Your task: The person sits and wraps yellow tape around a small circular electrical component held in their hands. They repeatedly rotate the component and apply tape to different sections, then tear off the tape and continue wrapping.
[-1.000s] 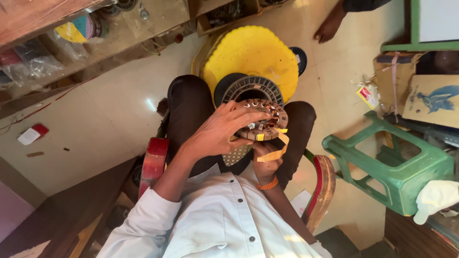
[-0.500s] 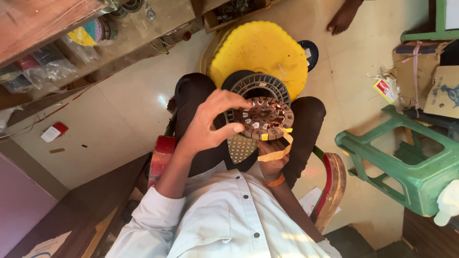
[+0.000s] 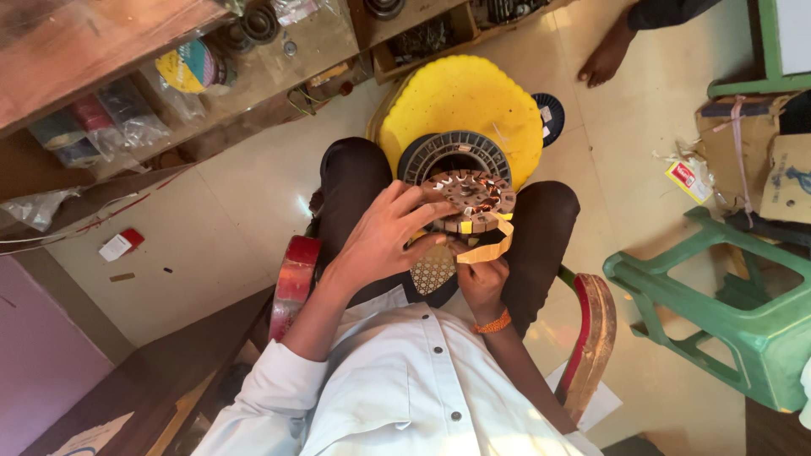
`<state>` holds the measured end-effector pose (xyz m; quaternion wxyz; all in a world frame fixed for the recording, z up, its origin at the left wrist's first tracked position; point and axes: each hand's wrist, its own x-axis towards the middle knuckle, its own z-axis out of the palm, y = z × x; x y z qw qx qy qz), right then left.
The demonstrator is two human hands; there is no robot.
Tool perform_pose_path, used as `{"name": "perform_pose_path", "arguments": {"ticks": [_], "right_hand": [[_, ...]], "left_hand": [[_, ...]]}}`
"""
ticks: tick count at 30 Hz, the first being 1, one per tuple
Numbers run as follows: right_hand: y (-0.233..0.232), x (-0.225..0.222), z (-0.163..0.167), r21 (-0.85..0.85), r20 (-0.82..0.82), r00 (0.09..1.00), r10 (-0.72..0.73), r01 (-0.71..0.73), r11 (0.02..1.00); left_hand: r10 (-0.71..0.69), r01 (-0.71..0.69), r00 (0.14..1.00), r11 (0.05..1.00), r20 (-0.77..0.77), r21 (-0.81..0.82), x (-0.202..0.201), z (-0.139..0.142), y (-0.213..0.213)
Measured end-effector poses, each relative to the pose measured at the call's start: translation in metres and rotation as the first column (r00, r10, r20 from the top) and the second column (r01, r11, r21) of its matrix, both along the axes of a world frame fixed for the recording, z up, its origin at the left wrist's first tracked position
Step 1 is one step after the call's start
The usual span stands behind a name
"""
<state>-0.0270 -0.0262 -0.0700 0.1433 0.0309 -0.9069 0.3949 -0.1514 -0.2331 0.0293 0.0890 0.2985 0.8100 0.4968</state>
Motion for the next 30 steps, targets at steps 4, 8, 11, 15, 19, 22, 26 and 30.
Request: {"name": "perform_pose_path", "arguments": {"ticks": [4,8,11,15,19,22,26,30], "right_hand": [[0.001,0.018,0.018,-0.045,0.146,0.989,0.026,-0.02,0.999],[-0.003,0.03,0.043,0.084,0.067,0.997,-0.023,0.018,0.996],[-0.005,0.04,0.07,0.158,0.039,0.989,-0.145,0.137,0.978],[0.019,0.036,0.091,-0.079,0.007,0.972,-0.236,0.236,0.969],[0.027,0.014,0.112,-0.214,-0.053,0.994,-0.101,0.087,0.973],[0.025,-0.007,0.13,-0.087,-0.106,0.992,0.069,-0.078,0.993],[0.011,-0.02,0.138,-0.011,-0.045,0.985,0.167,-0.168,0.986],[0.003,-0.022,0.135,-0.072,0.019,0.987,0.162,-0.16,0.984]], "left_hand": [[0.038,-0.037,0.998,0.999,-0.056,0.016,0.015,0.007,-0.003],[0.041,-0.037,0.996,0.997,-0.076,0.061,0.018,0.02,-0.018],[0.066,-0.064,0.997,0.997,-0.05,0.047,0.02,0.028,-0.039],[0.133,-0.135,0.991,0.983,0.029,0.126,0.03,0.028,-0.031],[0.169,-0.247,0.951,0.918,0.259,0.311,0.052,0.042,-0.038],[0.189,-0.398,0.829,0.861,0.527,0.317,0.06,0.049,-0.03],[0.148,-0.458,0.67,0.853,0.728,0.248,0.068,0.041,-0.012],[0.111,-0.515,0.568,0.821,0.816,0.247,0.075,0.026,0.001]]}}
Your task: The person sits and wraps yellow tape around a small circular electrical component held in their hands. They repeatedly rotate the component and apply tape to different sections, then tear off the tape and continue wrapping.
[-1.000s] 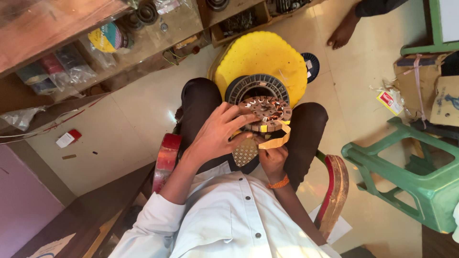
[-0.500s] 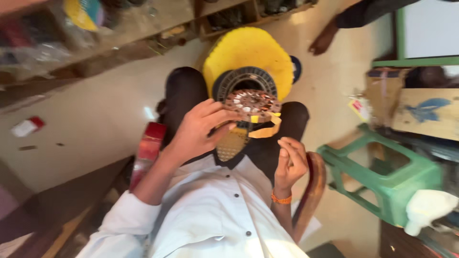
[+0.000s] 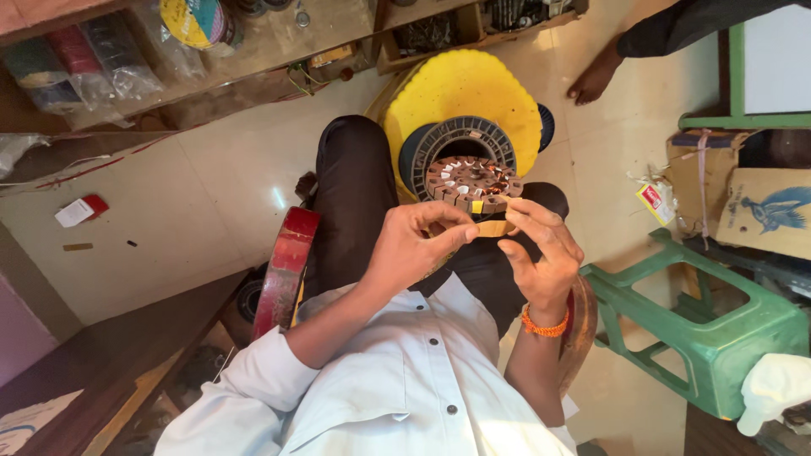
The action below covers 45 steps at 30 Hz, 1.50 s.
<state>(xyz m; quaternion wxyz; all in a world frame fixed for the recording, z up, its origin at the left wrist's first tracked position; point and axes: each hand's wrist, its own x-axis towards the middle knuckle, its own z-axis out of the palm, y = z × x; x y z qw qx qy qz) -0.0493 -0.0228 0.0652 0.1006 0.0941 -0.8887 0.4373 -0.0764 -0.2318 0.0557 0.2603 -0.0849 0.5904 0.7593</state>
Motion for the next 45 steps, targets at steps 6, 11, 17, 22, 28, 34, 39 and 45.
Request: {"name": "perform_pose_path", "arguments": {"ticks": [6,11,17,22,28,34,39,45], "right_hand": [[0.005,0.003,-0.009,0.016,0.031,0.998,-0.052,0.052,0.999],[-0.003,-0.002,-0.011,-0.018,0.092,0.989,-0.113,0.115,0.993],[-0.009,-0.011,0.005,-0.09,0.125,0.991,-0.054,0.065,0.994],[-0.01,-0.01,0.009,-0.153,0.225,0.972,-0.071,0.107,0.982],[-0.002,-0.007,-0.004,-0.219,0.254,0.964,-0.083,0.141,0.966],[0.014,-0.003,-0.015,-0.351,0.383,0.923,-0.036,0.181,0.919],[0.014,-0.003,-0.013,-0.338,0.366,0.93,-0.023,0.155,0.928],[0.006,-0.004,-0.004,-0.312,0.356,0.932,-0.069,0.188,0.931]], "left_hand": [[0.103,-0.156,0.952,0.974,-0.288,-0.167,0.009,-0.001,0.011],[-0.008,-0.378,0.723,0.832,-0.69,-0.406,0.009,0.006,0.017],[-0.044,-0.386,0.695,0.819,-0.718,-0.424,0.007,0.007,0.025],[-0.033,-0.338,0.737,0.847,-0.675,-0.41,0.011,0.002,0.032],[0.064,-0.156,0.925,0.962,-0.375,-0.223,0.019,-0.006,0.037],[-0.108,0.066,0.974,0.976,0.197,0.209,0.004,-0.031,0.027],[-0.084,0.072,0.986,0.994,0.145,0.088,0.008,-0.035,0.032],[0.036,-0.068,0.978,0.986,-0.205,-0.153,0.016,-0.027,0.049]]}}
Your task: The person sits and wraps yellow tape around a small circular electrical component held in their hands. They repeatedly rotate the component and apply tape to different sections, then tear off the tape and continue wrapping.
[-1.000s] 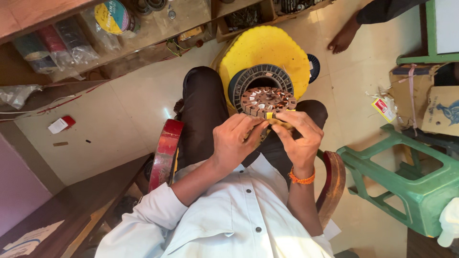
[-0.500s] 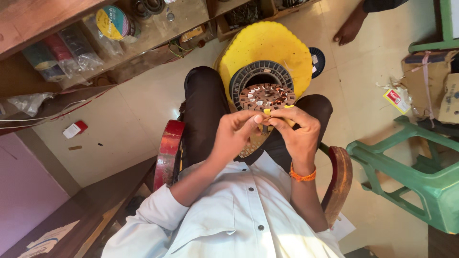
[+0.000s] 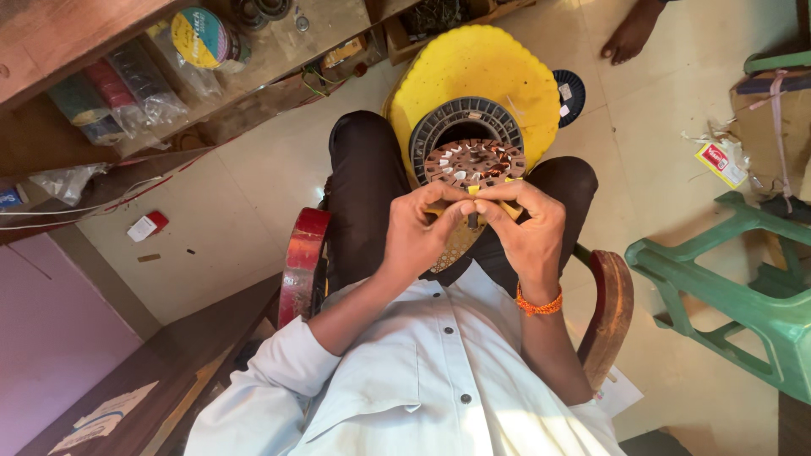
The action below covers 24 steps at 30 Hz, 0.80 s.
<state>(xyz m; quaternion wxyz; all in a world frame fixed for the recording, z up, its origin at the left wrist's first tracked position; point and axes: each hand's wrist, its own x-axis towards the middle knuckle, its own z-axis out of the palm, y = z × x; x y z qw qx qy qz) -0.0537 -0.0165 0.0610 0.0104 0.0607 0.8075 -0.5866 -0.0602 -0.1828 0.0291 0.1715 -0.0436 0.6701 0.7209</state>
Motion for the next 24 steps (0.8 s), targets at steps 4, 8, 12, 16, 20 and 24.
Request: {"name": "perform_pose_path", "arguments": {"ticks": [4,8,12,16,20,24], "right_hand": [[0.0,0.002,0.011,0.104,-0.09,0.996,0.006,0.003,0.995],[-0.001,0.001,0.012,0.148,-0.157,0.987,-0.025,0.049,0.988],[-0.002,0.005,0.008,0.148,-0.145,0.989,-0.005,0.027,0.989],[0.004,0.007,0.002,0.12,-0.163,0.986,0.036,-0.017,0.993],[0.016,0.014,-0.012,-0.031,-0.189,0.981,0.047,-0.054,0.998],[0.025,0.021,-0.034,0.006,-0.261,0.964,0.045,-0.045,0.999]], "left_hand": [[0.022,-0.022,1.0,0.999,-0.018,0.028,-0.005,0.013,0.006],[0.021,-0.021,0.997,1.0,-0.071,0.001,-0.01,0.03,-0.005],[-0.032,0.017,0.988,0.995,-0.149,-0.103,-0.013,0.036,-0.012],[-0.039,-0.049,0.939,0.969,-0.343,-0.243,-0.013,0.03,-0.011],[-0.034,0.038,0.998,0.995,0.05,-0.094,-0.011,0.014,-0.01],[-0.071,0.054,0.979,0.994,0.189,0.098,-0.007,0.0,-0.01]]}}
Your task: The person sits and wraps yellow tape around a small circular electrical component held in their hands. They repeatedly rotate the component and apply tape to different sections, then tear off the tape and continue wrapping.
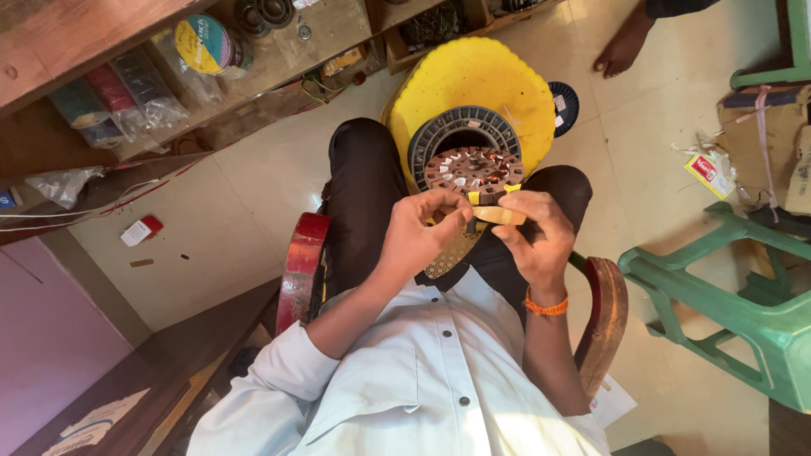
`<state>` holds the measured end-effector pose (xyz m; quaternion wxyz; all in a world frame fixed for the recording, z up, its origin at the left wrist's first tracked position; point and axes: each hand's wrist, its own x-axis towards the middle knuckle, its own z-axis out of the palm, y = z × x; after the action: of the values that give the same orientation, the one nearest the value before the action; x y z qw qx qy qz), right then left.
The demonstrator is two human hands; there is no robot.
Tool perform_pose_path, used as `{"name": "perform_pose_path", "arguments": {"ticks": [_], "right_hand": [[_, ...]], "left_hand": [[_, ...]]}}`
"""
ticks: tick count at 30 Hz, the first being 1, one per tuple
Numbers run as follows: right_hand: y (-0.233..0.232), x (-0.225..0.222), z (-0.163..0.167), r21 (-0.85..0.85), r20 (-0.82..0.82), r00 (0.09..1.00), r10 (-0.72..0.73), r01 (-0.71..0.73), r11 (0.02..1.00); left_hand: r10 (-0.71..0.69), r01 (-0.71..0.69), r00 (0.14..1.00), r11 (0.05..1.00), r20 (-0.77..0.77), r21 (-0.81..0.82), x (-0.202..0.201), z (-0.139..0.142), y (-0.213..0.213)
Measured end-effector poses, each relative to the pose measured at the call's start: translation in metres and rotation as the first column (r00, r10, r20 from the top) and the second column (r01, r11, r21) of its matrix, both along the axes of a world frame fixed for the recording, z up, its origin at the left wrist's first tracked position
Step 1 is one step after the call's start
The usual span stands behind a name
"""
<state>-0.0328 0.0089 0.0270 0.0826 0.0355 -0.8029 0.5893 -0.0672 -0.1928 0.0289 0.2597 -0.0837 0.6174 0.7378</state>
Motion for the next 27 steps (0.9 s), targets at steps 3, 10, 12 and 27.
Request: {"name": "perform_pose_path", "arguments": {"ticks": [3,10,12,27], "right_hand": [[0.002,0.001,-0.012,0.023,-0.115,0.993,-0.019,0.021,1.0],[0.008,-0.003,-0.009,0.083,-0.154,0.987,-0.052,0.066,0.994],[0.011,-0.006,-0.004,0.104,-0.155,0.988,-0.03,0.047,0.993],[0.012,-0.012,0.016,0.255,-0.214,0.977,0.019,0.037,0.966]], "left_hand": [[-0.012,-0.006,0.986,0.994,0.167,0.108,0.001,-0.004,0.005],[0.005,-0.079,0.943,0.975,-0.332,-0.209,0.004,0.018,0.007],[-0.102,-0.171,0.75,0.925,-0.653,-0.341,0.0,0.026,-0.002],[-0.221,-0.303,0.595,0.829,-0.773,-0.47,-0.005,0.044,0.0]]}}
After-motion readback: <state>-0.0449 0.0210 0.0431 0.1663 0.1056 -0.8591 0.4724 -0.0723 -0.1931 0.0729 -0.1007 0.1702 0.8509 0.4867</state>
